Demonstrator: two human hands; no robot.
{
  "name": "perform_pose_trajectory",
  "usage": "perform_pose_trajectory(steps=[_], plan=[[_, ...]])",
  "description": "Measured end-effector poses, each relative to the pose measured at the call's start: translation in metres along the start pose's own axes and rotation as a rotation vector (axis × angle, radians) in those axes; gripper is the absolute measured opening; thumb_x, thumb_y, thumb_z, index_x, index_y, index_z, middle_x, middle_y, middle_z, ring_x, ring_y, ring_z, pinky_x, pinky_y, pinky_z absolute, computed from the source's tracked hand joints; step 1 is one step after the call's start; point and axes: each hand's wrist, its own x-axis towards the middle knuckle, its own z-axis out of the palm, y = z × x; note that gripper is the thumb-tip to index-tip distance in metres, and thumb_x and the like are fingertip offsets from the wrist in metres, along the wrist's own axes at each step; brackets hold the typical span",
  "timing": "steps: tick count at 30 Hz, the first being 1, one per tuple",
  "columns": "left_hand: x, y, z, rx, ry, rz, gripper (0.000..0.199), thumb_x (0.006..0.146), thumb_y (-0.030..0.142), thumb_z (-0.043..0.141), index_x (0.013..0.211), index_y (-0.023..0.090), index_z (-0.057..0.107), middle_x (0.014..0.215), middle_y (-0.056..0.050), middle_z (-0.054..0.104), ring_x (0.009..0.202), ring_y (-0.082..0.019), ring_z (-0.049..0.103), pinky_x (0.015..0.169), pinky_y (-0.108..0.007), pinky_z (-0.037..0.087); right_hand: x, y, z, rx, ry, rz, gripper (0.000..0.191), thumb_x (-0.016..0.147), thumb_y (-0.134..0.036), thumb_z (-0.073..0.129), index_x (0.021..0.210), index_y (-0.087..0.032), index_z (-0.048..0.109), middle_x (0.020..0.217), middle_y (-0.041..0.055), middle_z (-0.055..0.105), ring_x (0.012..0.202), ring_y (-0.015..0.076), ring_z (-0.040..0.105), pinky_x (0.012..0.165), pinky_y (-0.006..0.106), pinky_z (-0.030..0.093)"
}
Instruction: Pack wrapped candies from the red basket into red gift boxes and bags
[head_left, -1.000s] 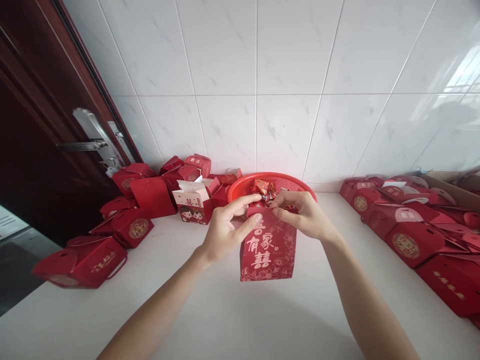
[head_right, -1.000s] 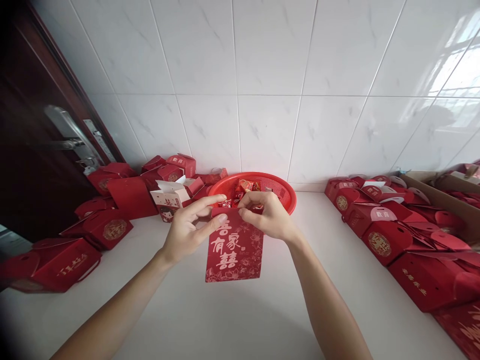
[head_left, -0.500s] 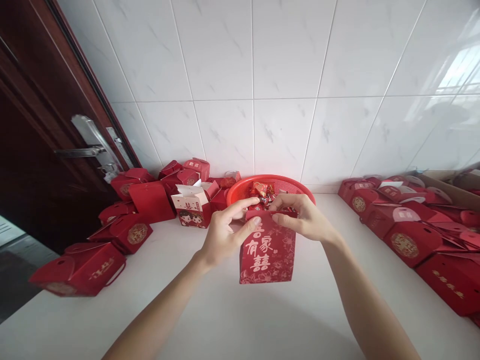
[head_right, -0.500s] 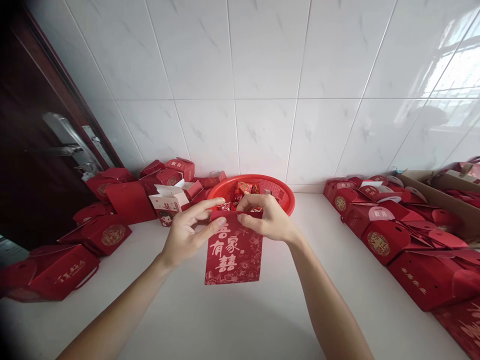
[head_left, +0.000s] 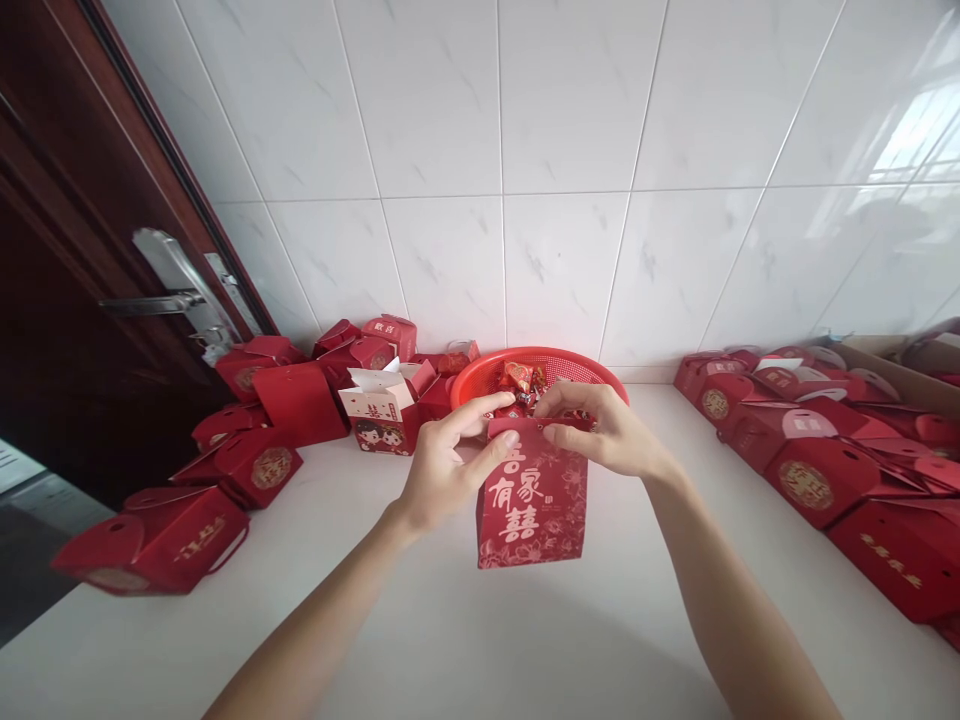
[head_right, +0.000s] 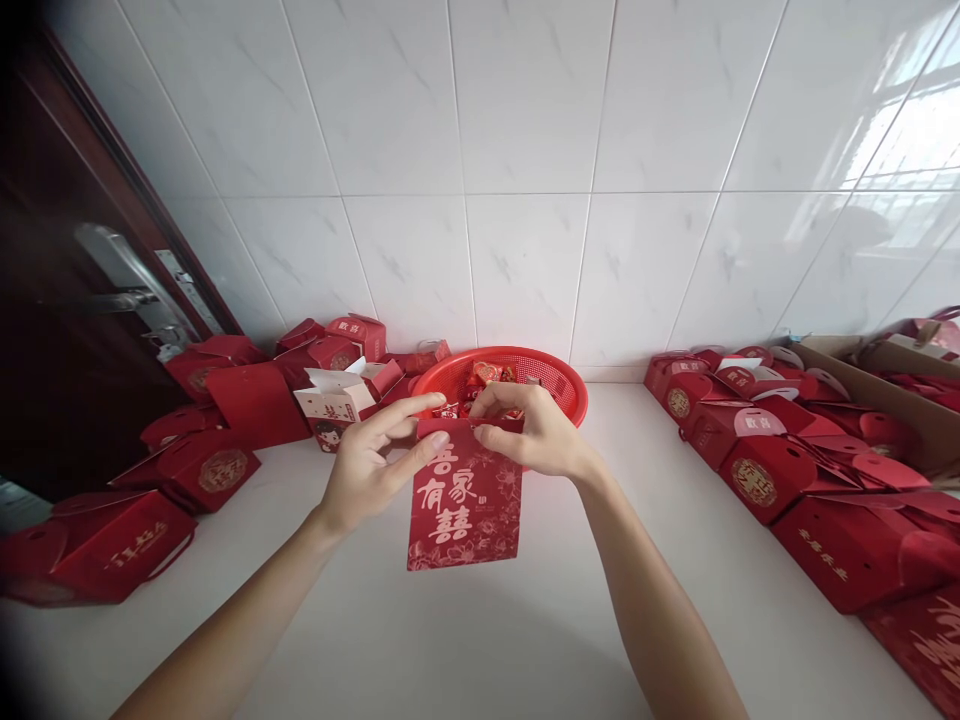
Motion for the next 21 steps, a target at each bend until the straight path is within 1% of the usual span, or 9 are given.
perform_pose_trajectory(steps=[2,5,7,10,13,15,17,19,21], plan=[[-0.001,-0.001,0.000,0.013,0.000,0.005,0.037,0.089,0.032,0.070,0.123,0.018,0.070,0.071,0.000,0.074,0.062,-0.014,0.066,0.062,-0.023,0.057,0.000,0.000,0.001,-0.006,0.004,0.002,0.007,0.086,-0.025,0.063,0.082,-0.019,0.064,0.083,0.0029,0.067,0.074,0.0151,0.059,0.069,0.029,0.049],[-0.001,-0.002,0.001,0.030,0.001,0.014,0.037,0.089,0.033,0.070,0.122,0.018,0.070,0.064,0.002,0.070,0.057,-0.013,0.064,0.058,-0.022,0.055,0.001,0.000,0.003,-0.025,0.007,0.000,0.015,0.089,-0.027,0.062,0.076,-0.019,0.061,0.078,0.0018,0.065,0.070,0.0142,0.057,0.068,0.029,0.048],[-0.001,-0.002,0.001,0.032,0.010,0.022,0.036,0.089,0.034,0.070,0.121,0.018,0.071,0.068,0.001,0.072,0.058,-0.013,0.066,0.059,-0.022,0.057,0.001,0.001,0.003,-0.023,0.003,0.000,0.017,0.091,-0.029,0.062,0.077,-0.019,0.061,0.078,0.0016,0.064,0.071,0.0141,0.057,0.068,0.028,0.048],[0.000,0.000,0.002,0.010,0.055,0.019,0.037,0.089,0.036,0.071,0.120,0.018,0.070,0.082,-0.003,0.078,0.068,-0.017,0.072,0.066,-0.025,0.060,-0.001,0.002,0.000,0.019,-0.003,0.011,0.017,0.092,-0.035,0.065,0.087,-0.019,0.063,0.087,0.0030,0.066,0.078,0.0154,0.060,0.069,0.028,0.048],[-0.001,0.000,0.006,-0.034,0.106,-0.023,0.039,0.088,0.039,0.072,0.121,0.017,0.069,0.084,-0.004,0.078,0.072,-0.019,0.074,0.068,-0.027,0.062,-0.009,0.007,-0.005,0.054,-0.004,0.057,0.024,0.093,-0.043,0.064,0.096,-0.019,0.065,0.089,0.0035,0.066,0.077,0.0156,0.059,0.065,0.027,0.047],[-0.003,-0.001,0.013,-0.070,0.091,-0.060,0.041,0.088,0.041,0.072,0.121,0.017,0.069,0.081,-0.004,0.078,0.072,-0.020,0.075,0.070,-0.029,0.062,-0.018,0.010,-0.009,0.058,0.003,0.091,0.027,0.094,-0.046,0.063,0.093,-0.019,0.067,0.084,0.0022,0.064,0.072,0.0143,0.057,0.062,0.026,0.046],[-0.007,-0.003,0.022,-0.108,0.031,-0.085,0.042,0.089,0.043,0.071,0.122,0.017,0.067,0.082,-0.004,0.078,0.076,-0.021,0.075,0.072,-0.031,0.063,-0.031,0.012,-0.014,0.051,0.014,0.108,0.028,0.093,-0.046,0.064,0.091,-0.018,0.069,0.083,0.0021,0.065,0.072,0.0140,0.057,0.063,0.026,0.047],[-0.011,-0.004,0.031,-0.129,-0.035,-0.081,0.046,0.088,0.043,0.071,0.126,0.019,0.064,0.096,-0.007,0.078,0.090,-0.023,0.075,0.081,-0.034,0.062,-0.048,0.012,-0.020,0.027,0.038,0.126,0.028,0.092,-0.045,0.066,0.091,-0.017,0.071,0.085,0.0035,0.068,0.077,0.0152,0.060,0.069,0.027,0.050],[-0.018,-0.002,0.042,-0.125,-0.041,-0.027,0.048,0.087,0.040,0.073,0.129,0.021,0.061,0.117,-0.010,0.073,0.108,-0.025,0.071,0.091,-0.037,0.059,-0.068,0.011,-0.030,-0.008,0.103,0.174,0.030,0.090,-0.046,0.067,0.090,-0.017,0.072,0.086,0.0050,0.070,0.079,0.0167,0.062,0.072,0.029,0.051]])
